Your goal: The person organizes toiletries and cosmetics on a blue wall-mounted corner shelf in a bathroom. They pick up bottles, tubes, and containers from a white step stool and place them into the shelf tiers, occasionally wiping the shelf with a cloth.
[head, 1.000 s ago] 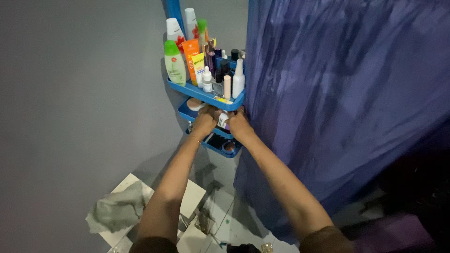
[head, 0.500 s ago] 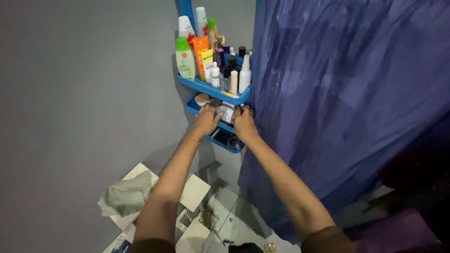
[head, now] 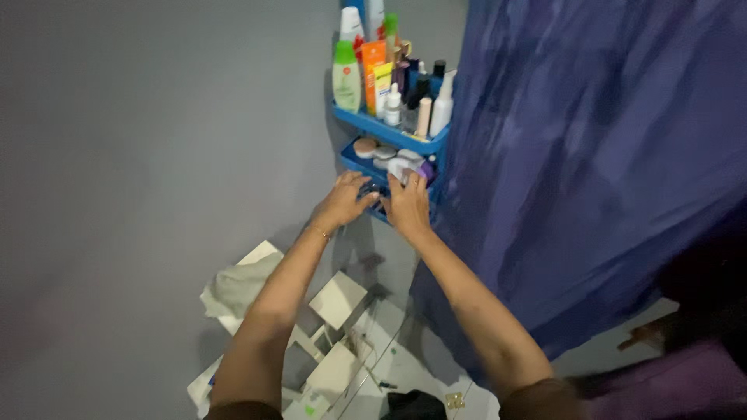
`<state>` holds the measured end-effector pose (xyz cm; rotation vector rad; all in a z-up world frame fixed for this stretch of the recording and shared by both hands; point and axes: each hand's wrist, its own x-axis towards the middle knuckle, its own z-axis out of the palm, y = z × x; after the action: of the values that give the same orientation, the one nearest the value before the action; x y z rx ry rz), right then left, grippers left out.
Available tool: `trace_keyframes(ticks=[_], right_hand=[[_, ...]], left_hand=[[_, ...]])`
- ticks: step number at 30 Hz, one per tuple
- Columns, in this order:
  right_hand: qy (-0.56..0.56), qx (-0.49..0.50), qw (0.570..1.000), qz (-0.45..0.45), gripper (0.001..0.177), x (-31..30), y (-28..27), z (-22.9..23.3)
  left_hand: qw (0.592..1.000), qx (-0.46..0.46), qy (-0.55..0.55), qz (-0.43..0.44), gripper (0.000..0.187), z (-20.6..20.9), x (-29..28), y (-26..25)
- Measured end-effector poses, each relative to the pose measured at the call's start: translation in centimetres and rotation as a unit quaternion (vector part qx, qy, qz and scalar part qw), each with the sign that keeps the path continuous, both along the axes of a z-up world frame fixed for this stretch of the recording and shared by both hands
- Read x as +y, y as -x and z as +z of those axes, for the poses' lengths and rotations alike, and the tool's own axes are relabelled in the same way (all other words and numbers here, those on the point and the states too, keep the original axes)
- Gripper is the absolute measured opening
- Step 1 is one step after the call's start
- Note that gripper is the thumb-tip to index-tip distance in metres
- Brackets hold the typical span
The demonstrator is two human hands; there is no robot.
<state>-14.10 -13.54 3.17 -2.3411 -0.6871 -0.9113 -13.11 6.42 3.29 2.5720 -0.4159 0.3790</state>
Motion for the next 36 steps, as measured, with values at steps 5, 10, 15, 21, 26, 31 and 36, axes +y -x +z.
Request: trace_keyframes(ticks=[5,10,15,21,26,31,36], right_hand=[[0.007,0.031,0.999,0.019,0.058,2.9,2.0,-1.0],[-0.003,0.053,0.997,0.047,0.057,5.2,4.0,-2.0],[-0.002,0.066,0.996,0.065,0.056,6.9,6.4,-3.0],[0.012,0.072,0.991,0.111,0.051,8.9,8.2,-4.5],[0.025,0.14,0.978,0.156,0.052,11.3,10.0,-5.3],[0.032,0.101,0.965,0.24,0.052,14.4,12.1,-6.2],[0.06,0.124,0.945,0.296,0.062,17.0,13.9,-6.7]], left_hand=[[0.999,0.008,0.014,0.029,0.056,0.0,2.2,3.2],[0.999,-0.042,0.02,0.02,0.052,-0.9,5.3,6.1],[0.999,-0.041,0.002,0.028,0.052,-1.4,7.5,8.6],[0.998,-0.031,0.019,0.06,0.05,-1.1,9.2,12.8],[0.995,-0.041,0.038,0.088,0.044,-1.0,11.0,15.2],[0.988,-0.022,0.021,0.151,0.04,-1.4,13.4,17.0],[0.984,-0.092,0.019,0.153,0.036,-1.5,15.5,19.4]])
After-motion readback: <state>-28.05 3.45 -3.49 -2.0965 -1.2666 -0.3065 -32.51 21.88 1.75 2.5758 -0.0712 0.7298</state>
